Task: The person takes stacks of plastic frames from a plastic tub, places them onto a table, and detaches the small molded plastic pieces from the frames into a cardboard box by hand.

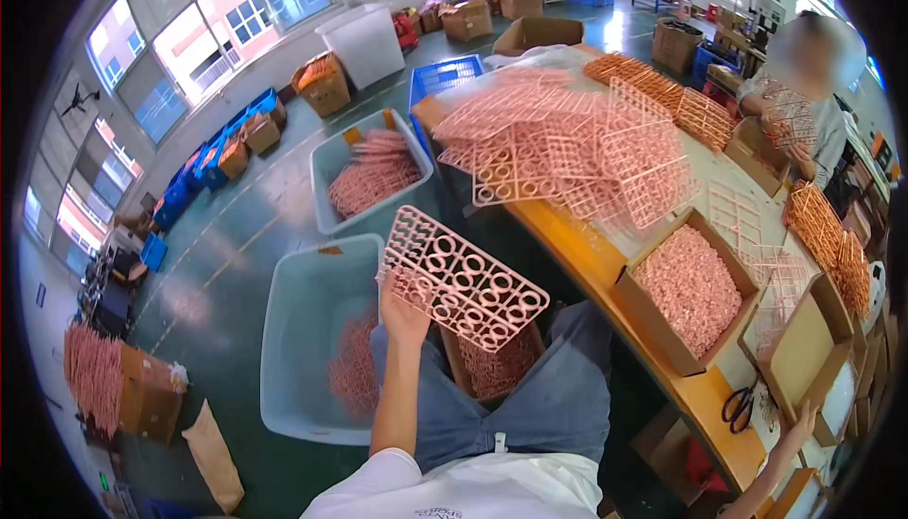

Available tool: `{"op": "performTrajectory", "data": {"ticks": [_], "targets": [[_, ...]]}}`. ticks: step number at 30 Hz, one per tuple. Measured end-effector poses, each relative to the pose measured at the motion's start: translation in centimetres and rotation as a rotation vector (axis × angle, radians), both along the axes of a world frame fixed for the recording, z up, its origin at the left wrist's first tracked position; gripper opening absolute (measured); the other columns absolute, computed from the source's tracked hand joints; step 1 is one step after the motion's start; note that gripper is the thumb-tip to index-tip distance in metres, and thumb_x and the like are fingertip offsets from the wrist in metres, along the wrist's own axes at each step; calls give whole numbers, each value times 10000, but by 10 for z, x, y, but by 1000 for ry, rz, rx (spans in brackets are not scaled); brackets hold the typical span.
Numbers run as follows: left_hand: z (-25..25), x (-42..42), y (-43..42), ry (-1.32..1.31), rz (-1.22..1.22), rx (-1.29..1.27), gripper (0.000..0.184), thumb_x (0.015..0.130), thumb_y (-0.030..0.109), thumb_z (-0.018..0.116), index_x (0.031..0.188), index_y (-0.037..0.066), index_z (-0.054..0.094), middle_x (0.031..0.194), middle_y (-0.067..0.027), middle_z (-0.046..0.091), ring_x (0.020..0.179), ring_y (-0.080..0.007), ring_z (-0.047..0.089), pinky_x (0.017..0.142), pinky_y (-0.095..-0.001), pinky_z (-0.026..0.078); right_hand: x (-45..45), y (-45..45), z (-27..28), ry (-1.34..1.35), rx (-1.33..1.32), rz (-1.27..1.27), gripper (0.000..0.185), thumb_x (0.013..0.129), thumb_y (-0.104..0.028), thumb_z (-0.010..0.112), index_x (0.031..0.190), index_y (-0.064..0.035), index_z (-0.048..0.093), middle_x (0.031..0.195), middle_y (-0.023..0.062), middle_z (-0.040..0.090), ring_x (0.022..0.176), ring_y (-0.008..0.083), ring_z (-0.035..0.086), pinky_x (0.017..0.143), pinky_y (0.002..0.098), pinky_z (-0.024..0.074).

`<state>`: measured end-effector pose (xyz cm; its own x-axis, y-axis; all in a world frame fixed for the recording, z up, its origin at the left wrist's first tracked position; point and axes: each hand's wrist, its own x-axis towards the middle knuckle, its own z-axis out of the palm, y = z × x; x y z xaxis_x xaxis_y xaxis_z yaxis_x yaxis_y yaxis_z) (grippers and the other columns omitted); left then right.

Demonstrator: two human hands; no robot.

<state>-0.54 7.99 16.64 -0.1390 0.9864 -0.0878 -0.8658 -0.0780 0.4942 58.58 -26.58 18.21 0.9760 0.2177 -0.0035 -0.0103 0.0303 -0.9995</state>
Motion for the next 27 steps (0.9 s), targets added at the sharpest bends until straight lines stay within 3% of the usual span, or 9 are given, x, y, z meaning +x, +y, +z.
{"op": "performTrajectory", "data": {"ticks": [3,8,10,11,15,18,20,25,27], "targets": [[-38,-18,-15,129,102,-49,149,886,227,590,952,97,562,856,-23,603,717,-90,574,561,-217,464,15,18,5,-28,-58,71,627,873,-369,563,1357,-44,333,1299,131,390,1128,276,462,786,343,525],[-41,-28,-57,591,138,76,118,863,62,594,973,32,564,886,-34,594,784,-116,582,675,-239,474,51,24,-12,-300,-517,-61,617,898,-398,513,1342,-9,334,1279,162,399,1105,287,477,799,339,518],[-46,-36,-68,685,158,166,100,848,36,601,944,25,574,904,-39,600,808,-122,588,710,-247,469,4,32,9,-1197,-1362,-635,528,941,-343,445,1325,6,352,1250,182,424,1094,272,481,816,325,494],[-33,-35,-76,730,171,224,82,831,15,608,910,7,586,913,-58,605,835,-143,591,734,-264,467,-29,42,32,-1404,-1119,-616,420,953,-248,408,1275,21,418,1161,191,495,1040,269,519,850,321,457],[-2,-26,-98,1023,118,511,43,800,-29,610,835,-8,595,874,-111,618,859,-209,599,748,-282,463,-244,109,57,-964,-244,550,333,916,-213,412,1057,46,567,908,131,612,810,201,579,704,297,471],[-10,-21,-104,1213,213,657,102,735,-2,640,829,35,624,866,-89,645,855,-237,606,776,-318,455,-326,176,-5,388,-143,1492,627,932,-498,335,1148,62,513,1037,195,611,900,251,618,775,373,504],[-9,-22,-111,1310,234,757,151,684,19,656,827,67,658,887,-56,657,878,-229,607,875,-362,412,-357,219,-30,1136,41,1674,662,933,-514,318,1230,65,441,1206,211,537,1058,304,571,888,418,471],[-21,-40,-124,1594,161,821,235,648,18,664,821,164,724,944,41,670,1058,-183,547,1011,-385,292,-385,284,-75,1300,81,1766,546,932,-413,423,1263,22,426,1221,164,535,1072,255,562,917,362,462],[-30,-46,-127,1654,125,704,276,655,26,687,872,190,732,1210,-23,549,1235,-213,404,1052,-414,262,-395,287,-70,1056,32,1862,432,852,-106,586,1253,-41,439,1087,113,606,946,202,621,816,303,519]]}}
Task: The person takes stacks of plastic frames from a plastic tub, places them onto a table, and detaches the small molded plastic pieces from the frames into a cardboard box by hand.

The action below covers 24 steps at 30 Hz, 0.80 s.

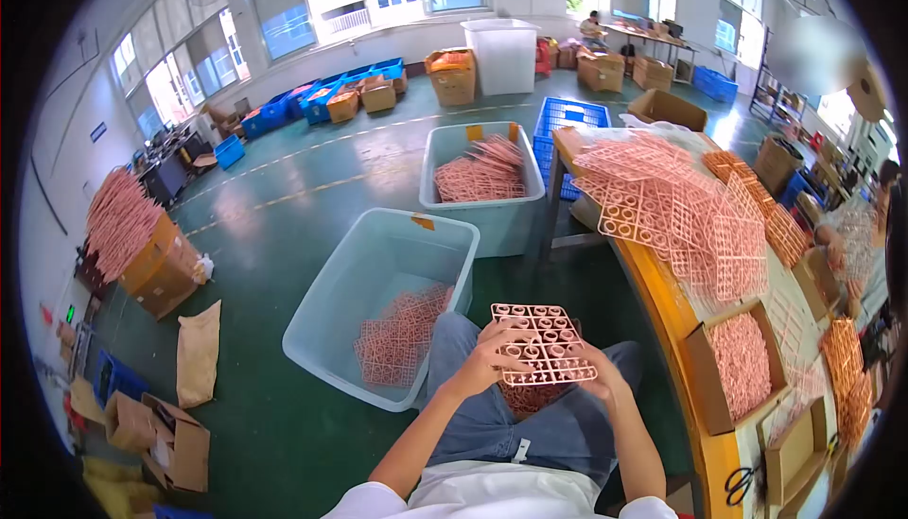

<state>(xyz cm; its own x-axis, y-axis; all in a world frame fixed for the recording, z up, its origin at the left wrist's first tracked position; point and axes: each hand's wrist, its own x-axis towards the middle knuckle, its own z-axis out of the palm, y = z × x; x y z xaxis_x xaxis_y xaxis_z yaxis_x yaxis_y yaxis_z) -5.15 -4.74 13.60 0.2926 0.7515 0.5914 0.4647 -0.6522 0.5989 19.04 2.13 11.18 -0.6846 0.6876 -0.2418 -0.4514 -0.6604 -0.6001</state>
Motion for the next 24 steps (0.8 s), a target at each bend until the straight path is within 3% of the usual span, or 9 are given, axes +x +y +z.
{"op": "performTrajectory", "data": {"ticks": [2,5,7,10,14,17,20,21,24], "targets": [[-11,-9,1,2,-9,-74,437,680,39,703,1094,174,664,1472,-90,237,1375,-250,182,1093,-444,202,-4,15,-26,-73,61,10,408,832,-41,586,1219,-41,458,1073,104,611,930,197,625,819,315,524],[-34,-23,-4,-685,-36,-532,705,853,148,552,1445,114,169,1487,-127,180,1367,-288,203,1068,-453,254,-3,28,-50,-56,90,19,417,800,10,594,1196,-32,470,1081,98,609,952,202,615,837,348,522],[-63,-34,1,-1323,-150,-771,689,887,151,504,1451,141,109,1468,-152,217,1325,-299,298,1015,-473,347,-6,33,-58,-72,140,3,381,786,33,591,1150,-38,501,1064,99,616,934,198,616,823,349,525],[-92,-16,14,-999,13,-931,607,877,145,561,1384,41,244,1155,-119,576,973,-201,601,808,-334,506,-16,40,-69,-176,190,62,309,786,41,593,1080,-36,535,983,77,628,855,164,625,760,310,534],[-109,-6,30,-875,225,-873,290,773,83,697,1022,22,560,939,-64,630,834,-145,623,694,-278,533,-40,55,-93,-301,286,57,223,780,18,633,994,2,572,910,84,635,782,164,634,701,291,535],[-130,-11,46,-875,357,-812,212,753,99,716,908,27,590,874,-58,643,749,-152,635,624,-296,527,-53,70,-122,-442,439,-20,80,778,13,632,856,15,616,795,62,641,704,134,616,643,252,508],[-166,-11,67,-314,733,-549,316,714,223,744,881,4,589,729,-99,638,670,-196,622,607,-341,463,-70,85,-156,-763,564,-235,29,737,4,645,754,-3,622,688,38,624,611,111,581,574,245,472],[-149,-3,66,-285,758,-409,288,713,194,750,742,-10,548,693,-78,640,617,-120,623,520,-276,479,-73,86,-153,-812,569,-284,27,728,10,643,732,-8,623,673,32,619,600,114,577,568,250,466],[-186,-8,80,-592,519,-575,247,757,100,719,838,42,492,725,-39,601,610,-96,564,529,-256,444,-70,97,-171,-693,557,-249,33,722,-12,658,740,-8,630,673,27,612,616,109,568,586,250,460]]}}
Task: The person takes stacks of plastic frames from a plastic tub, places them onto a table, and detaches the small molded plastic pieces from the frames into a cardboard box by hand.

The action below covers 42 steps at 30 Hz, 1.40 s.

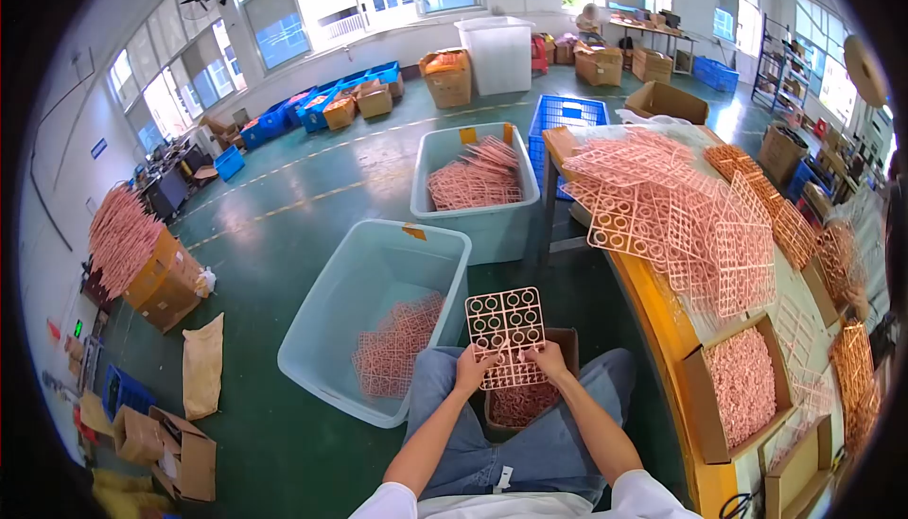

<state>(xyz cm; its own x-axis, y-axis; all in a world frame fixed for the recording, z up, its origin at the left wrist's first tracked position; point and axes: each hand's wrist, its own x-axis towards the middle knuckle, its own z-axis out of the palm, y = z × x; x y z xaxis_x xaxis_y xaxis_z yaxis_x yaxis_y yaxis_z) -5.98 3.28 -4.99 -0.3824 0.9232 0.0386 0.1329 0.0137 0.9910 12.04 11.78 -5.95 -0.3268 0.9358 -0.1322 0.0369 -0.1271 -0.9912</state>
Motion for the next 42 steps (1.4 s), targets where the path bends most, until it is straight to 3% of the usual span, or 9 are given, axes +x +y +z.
{"op": "performTrajectory", "data": {"ticks": [4,9,16,19,24,26,30,38,42], "targets": [[-19,-1,7,-207,-137,32,269,789,60,676,892,55,428,772,-38,556,714,-96,544,623,-245,433,11,-4,13,119,-304,153,33,753,-51,597,742,-23,610,725,37,606,645,120,568,580,262,460],[-11,1,6,-285,-158,1,297,791,37,659,922,70,394,765,-17,495,691,-95,494,626,-249,427,13,1,-2,231,-316,175,151,808,-46,559,953,-5,563,826,55,612,730,133,588,650,268,490],[-21,3,5,-228,-71,-74,382,746,7,654,980,67,357,809,-35,474,737,-108,489,666,-246,433,15,-7,-2,210,-271,196,139,840,-83,618,936,16,638,812,53,644,701,122,600,642,256,492],[-16,0,5,-229,-96,-141,420,751,31,682,1001,61,347,940,-107,535,879,-167,574,707,-288,475,16,-9,5,240,-274,225,162,837,-106,631,950,9,640,834,52,651,729,117,605,661,250,494],[-17,8,2,-300,-114,0,606,684,203,791,1086,50,364,971,-105,544,878,-166,568,739,-287,473,19,-16,13,133,-253,311,200,795,-93,672,969,1,636,876,52,656,747,111,604,658,245,491],[-22,4,2,-1,-120,-144,657,649,226,818,1106,42,383,991,-107,557,886,-165,570,758,-288,472,19,-24,18,138,-176,307,207,789,-90,677,971,0,639,871,53,659,740,111,606,654,240,489],[-1,13,2,-162,-120,-76,624,636,193,826,1078,40,414,957,-93,585,831,-142,583,726,-280,485,17,-21,-11,160,-208,111,122,757,38,580,840,25,669,795,73,665,724,145,619,662,269,494],[-3,8,11,-239,-208,-111,524,670,77,789,1040,42,419,964,-107,598,857,-167,597,715,-297,505,22,-13,-13,264,-343,151,218,762,35,576,969,18,642,857,77,660,756,148,622,700,269,498],[-15,7,18,-388,-197,-6,587,625,18,788,1103,64,451,931,-51,577,892,-182,587,757,-349,522,20,-9,3,321,-306,104,240,786,-118,624,998,-9,646,934,64,658,843,156,614,769,303,503]]}}
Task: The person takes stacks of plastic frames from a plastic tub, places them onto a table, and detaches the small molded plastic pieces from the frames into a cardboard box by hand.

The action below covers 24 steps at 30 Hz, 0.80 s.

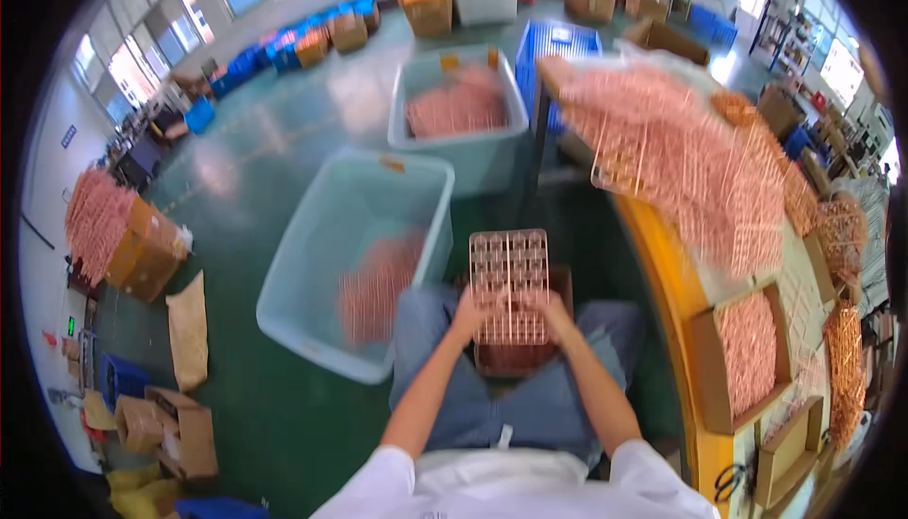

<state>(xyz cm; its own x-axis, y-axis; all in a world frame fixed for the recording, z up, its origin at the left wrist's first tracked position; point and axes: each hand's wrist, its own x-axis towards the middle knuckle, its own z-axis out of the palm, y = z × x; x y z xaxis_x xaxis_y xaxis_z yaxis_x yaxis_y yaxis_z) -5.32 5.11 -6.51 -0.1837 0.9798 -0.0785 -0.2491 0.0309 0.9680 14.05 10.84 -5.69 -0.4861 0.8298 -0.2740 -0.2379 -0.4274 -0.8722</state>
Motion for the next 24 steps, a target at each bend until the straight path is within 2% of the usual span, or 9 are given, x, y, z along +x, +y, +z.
{"op": "performTrajectory", "data": {"ticks": [7,12,14,15,16,19,20,22,24], "targets": [[3,1,-2,-4,-6,-2,587,656,5,774,1128,40,427,1023,-55,567,901,-139,576,757,-276,492,2,2,6,85,-152,50,263,822,-96,573,1080,-43,578,837,77,636,769,162,616,732,283,510],[-24,2,7,8,-37,31,627,609,-10,785,1109,45,411,947,-72,569,795,-131,588,673,-288,518,8,-3,17,-20,-115,-5,291,835,-125,585,1099,-2,576,960,80,628,874,164,596,792,275,478],[-43,-3,12,392,66,146,631,554,91,843,1062,48,470,921,-56,584,801,-158,586,693,-312,506,4,1,-1,-81,-34,-17,352,848,-130,584,1164,20,556,1087,84,609,985,163,573,853,258,446],[-24,1,7,233,123,55,618,544,117,850,1045,53,493,947,-61,581,820,-161,585,723,-326,497,-3,-4,22,-69,21,44,351,847,-124,586,1164,24,554,1083,85,610,986,158,573,861,261,445],[5,0,-1,472,203,127,633,549,102,840,1069,52,481,954,-63,578,822,-155,582,731,-323,495,-1,2,0,-27,49,53,345,842,-103,585,1158,32,553,1081,89,609,993,162,572,866,267,445],[-11,1,1,72,139,97,618,561,51,820,1052,51,444,907,-47,565,790,-118,560,674,-298,500,0,14,-30,25,-3,77,295,829,-62,581,1109,32,573,1023,82,614,928,171,584,834,278,462],[-13,-3,-1,270,91,-12,576,571,39,809,1012,50,439,873,-35,560,776,-100,549,664,-291,499,0,15,-31,21,-15,47,274,827,-67,588,1085,25,583,995,74,616,890,163,588,801,275,473],[15,-1,-12,81,61,0,648,642,19,756,1188,46,408,880,-29,563,799,-97,541,682,-300,482,-5,8,-20,-39,-103,14,261,820,-97,614,1053,19,597,950,74,629,794,153,605,701,268,499],[10,-3,-12,180,77,83,712,646,32,757,1250,78,382,1049,-64,528,932,-117,519,800,-319,459,-8,12,-33,17,-1,35,275,807,-119,629,1042,22,603,874,83,643,737,157,610,681,265,503]]}}
